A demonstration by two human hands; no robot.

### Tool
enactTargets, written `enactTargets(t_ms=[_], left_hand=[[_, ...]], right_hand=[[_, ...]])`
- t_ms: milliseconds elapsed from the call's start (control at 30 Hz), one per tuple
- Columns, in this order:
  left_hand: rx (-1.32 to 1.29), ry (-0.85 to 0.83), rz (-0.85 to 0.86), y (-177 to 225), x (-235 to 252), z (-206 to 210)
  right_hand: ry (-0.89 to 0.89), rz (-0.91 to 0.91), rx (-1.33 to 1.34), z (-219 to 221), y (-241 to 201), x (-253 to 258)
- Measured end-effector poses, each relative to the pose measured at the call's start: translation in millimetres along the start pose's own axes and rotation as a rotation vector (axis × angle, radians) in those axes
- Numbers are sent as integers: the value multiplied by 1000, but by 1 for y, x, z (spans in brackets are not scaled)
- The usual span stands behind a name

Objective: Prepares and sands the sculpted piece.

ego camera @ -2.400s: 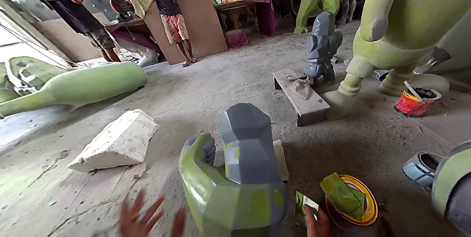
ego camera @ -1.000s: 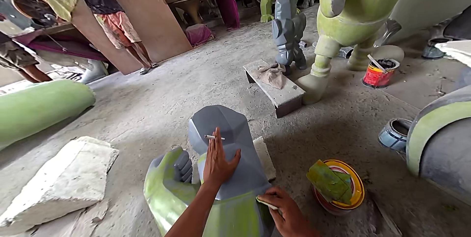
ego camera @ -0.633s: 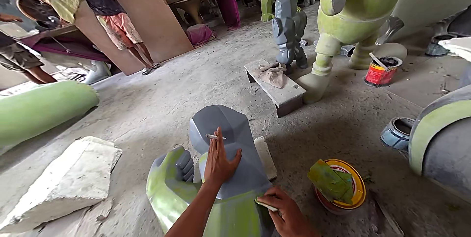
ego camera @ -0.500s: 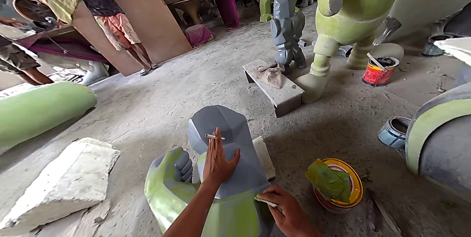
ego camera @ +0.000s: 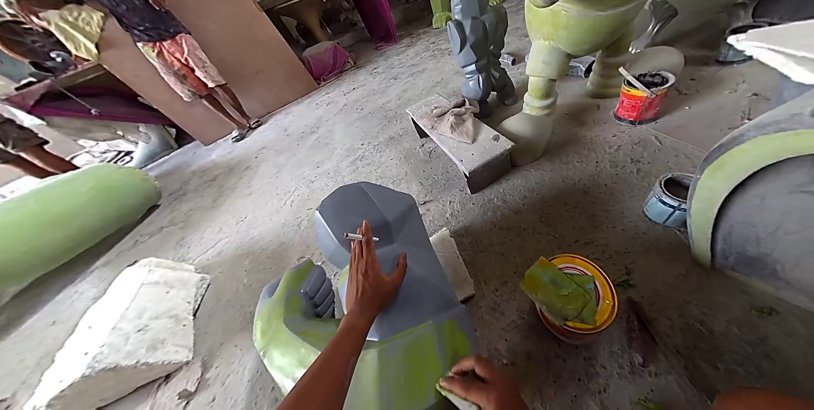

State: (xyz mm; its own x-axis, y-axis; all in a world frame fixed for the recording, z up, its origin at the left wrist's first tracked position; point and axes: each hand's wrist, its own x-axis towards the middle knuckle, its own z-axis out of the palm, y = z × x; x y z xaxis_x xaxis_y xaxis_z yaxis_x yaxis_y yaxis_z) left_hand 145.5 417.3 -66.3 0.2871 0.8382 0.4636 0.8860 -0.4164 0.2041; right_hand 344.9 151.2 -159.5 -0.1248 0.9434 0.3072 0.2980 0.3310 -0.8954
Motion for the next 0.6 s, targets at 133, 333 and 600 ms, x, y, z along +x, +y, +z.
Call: enactTargets(t_ms=[133, 333, 600], left_hand=[[1, 9, 26, -1, -1, 2], [-4, 8, 39, -3, -2, -1], [44, -9, 49, -4, 0, 2]], right_hand=[[-30, 0, 2, 3, -4, -21], [180, 95, 42, -27, 21, 15], [127, 105, -94, -19, 49, 51]])
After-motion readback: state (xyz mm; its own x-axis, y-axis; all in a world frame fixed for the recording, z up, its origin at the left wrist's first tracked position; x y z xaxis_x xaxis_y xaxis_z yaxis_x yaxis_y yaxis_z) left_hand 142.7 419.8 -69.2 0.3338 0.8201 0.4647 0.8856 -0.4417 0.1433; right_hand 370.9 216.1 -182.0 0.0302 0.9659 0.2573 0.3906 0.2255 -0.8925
